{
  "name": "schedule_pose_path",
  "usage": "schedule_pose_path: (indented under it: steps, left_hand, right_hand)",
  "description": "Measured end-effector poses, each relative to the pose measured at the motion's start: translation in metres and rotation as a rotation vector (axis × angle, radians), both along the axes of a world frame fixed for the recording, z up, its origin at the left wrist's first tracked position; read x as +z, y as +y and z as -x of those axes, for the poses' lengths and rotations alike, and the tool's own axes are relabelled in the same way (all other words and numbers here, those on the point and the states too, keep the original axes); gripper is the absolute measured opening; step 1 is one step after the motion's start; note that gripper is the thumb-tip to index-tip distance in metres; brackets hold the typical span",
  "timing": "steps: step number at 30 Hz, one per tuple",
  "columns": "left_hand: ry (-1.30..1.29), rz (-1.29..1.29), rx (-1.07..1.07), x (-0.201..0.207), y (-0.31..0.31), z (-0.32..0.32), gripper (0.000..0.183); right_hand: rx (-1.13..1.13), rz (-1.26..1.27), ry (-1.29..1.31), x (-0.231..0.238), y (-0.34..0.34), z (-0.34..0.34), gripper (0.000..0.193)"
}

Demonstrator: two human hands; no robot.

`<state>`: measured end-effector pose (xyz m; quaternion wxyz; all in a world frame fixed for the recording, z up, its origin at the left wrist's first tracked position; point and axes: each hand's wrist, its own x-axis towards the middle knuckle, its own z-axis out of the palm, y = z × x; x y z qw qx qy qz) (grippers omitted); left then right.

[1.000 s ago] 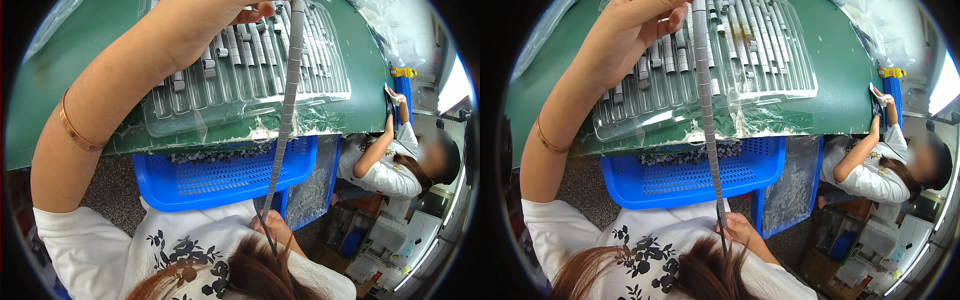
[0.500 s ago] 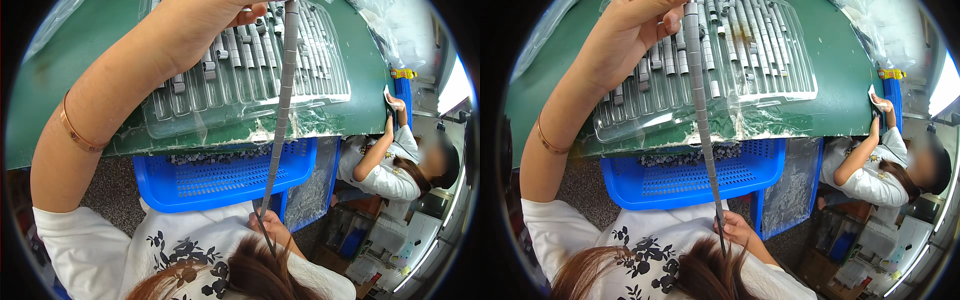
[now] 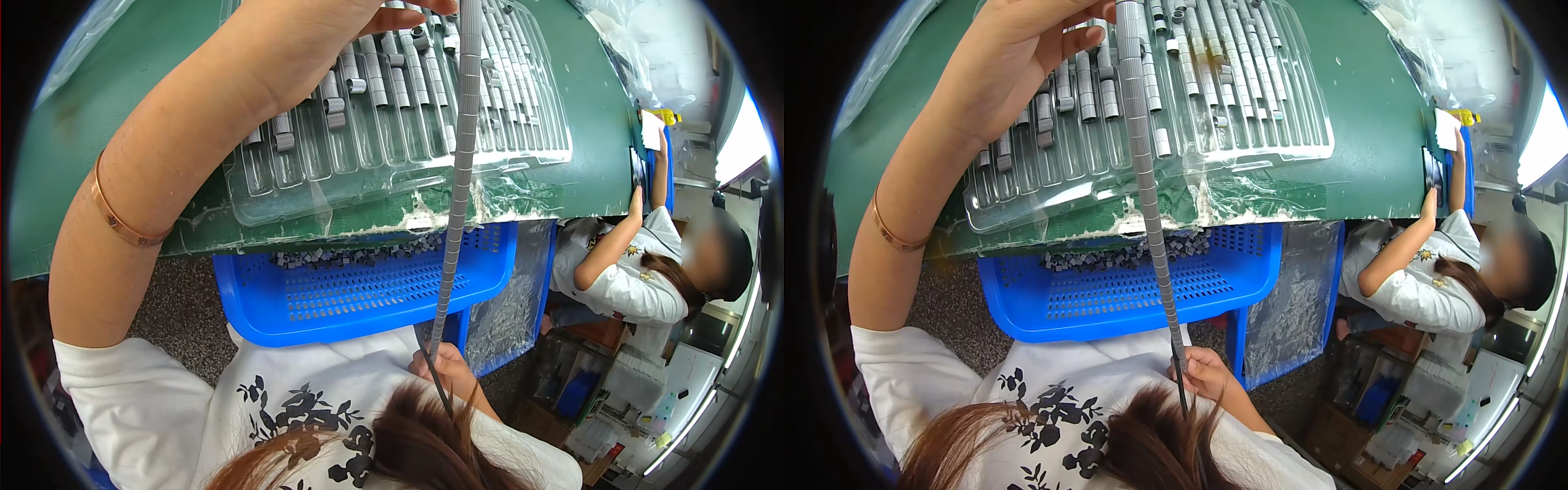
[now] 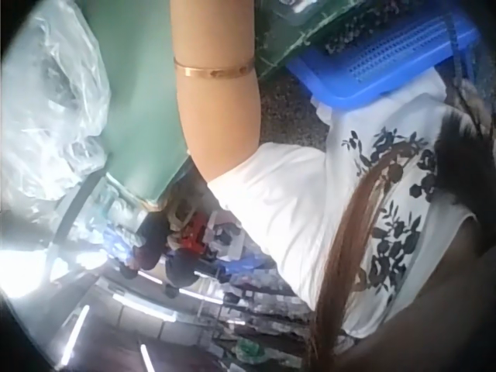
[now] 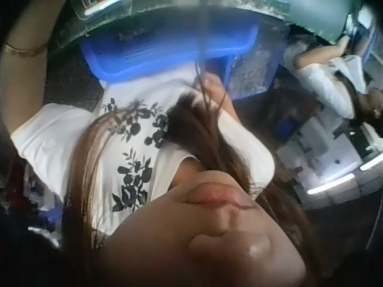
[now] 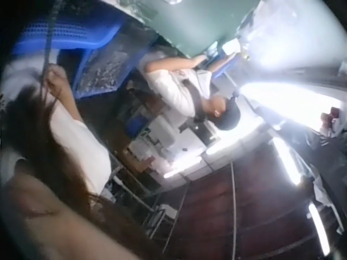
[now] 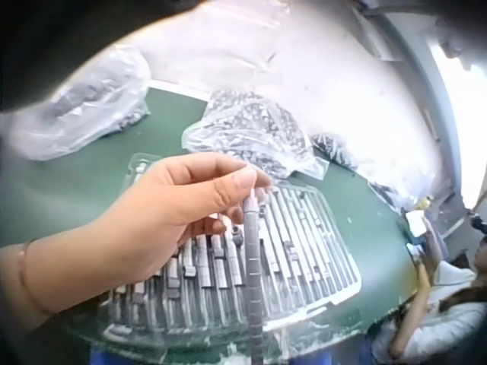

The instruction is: The recorder is picking up small metal components from a tray and arranging them into a rack at a workstation.

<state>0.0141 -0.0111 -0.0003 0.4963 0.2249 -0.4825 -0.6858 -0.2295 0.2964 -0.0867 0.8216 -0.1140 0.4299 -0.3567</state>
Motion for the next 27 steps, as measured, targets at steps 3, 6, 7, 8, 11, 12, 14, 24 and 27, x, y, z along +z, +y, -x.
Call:
schedule_pose_path:
  steps: [3, 6, 7, 8, 11, 12, 14, 24, 27]
  left_hand:
    - [0.023, -0.047, 0.027, 0.007, 0.007, 0.004, 0.025]
    - [0.033, -0.115, 0.036, 0.008, 0.003, 0.001, 0.022]
    - [0.048, -0.145, 0.005, 0.007, 0.002, -0.002, 0.020]
    - [0.047, -0.142, 0.004, 0.004, 0.001, -0.001, 0.020]
    - [0.085, -0.112, 0.058, -0.003, 0.000, 0.000, 0.012]
    - [0.102, -0.127, 0.034, -0.002, -0.002, -0.002, 0.011]
    - [0.119, -0.144, 0.012, 0.001, -0.002, -0.004, 0.011]
    - [0.096, -0.117, 0.060, 0.003, -0.003, -0.005, 0.012]
    - [0.020, -0.076, 0.076, 0.007, 0.000, -0.001, 0.015]
  right_hand:
    - [0.016, 0.016, 0.006, 0.005, -0.004, -0.001, 0.036]
    - [0.015, -0.017, 0.028, 0.006, -0.004, -0.002, 0.038]
    - [0.016, -0.017, 0.026, 0.007, -0.003, -0.003, 0.038]
    - [-0.005, -0.004, 0.063, 0.008, -0.003, -0.005, 0.037]
    - [-0.015, 0.031, 0.075, 0.005, -0.003, -0.003, 0.035]
    - [-0.003, 0.051, 0.051, 0.005, -0.002, -0.002, 0.033]
    - [-0.020, 0.050, 0.055, 0.005, -0.004, -0.004, 0.030]
    - [-0.309, 0.250, -0.260, 0.002, -0.017, 0.027, 0.031]
    - [-0.559, 0.242, -0.417, 0.000, -0.007, 0.053, 0.032]
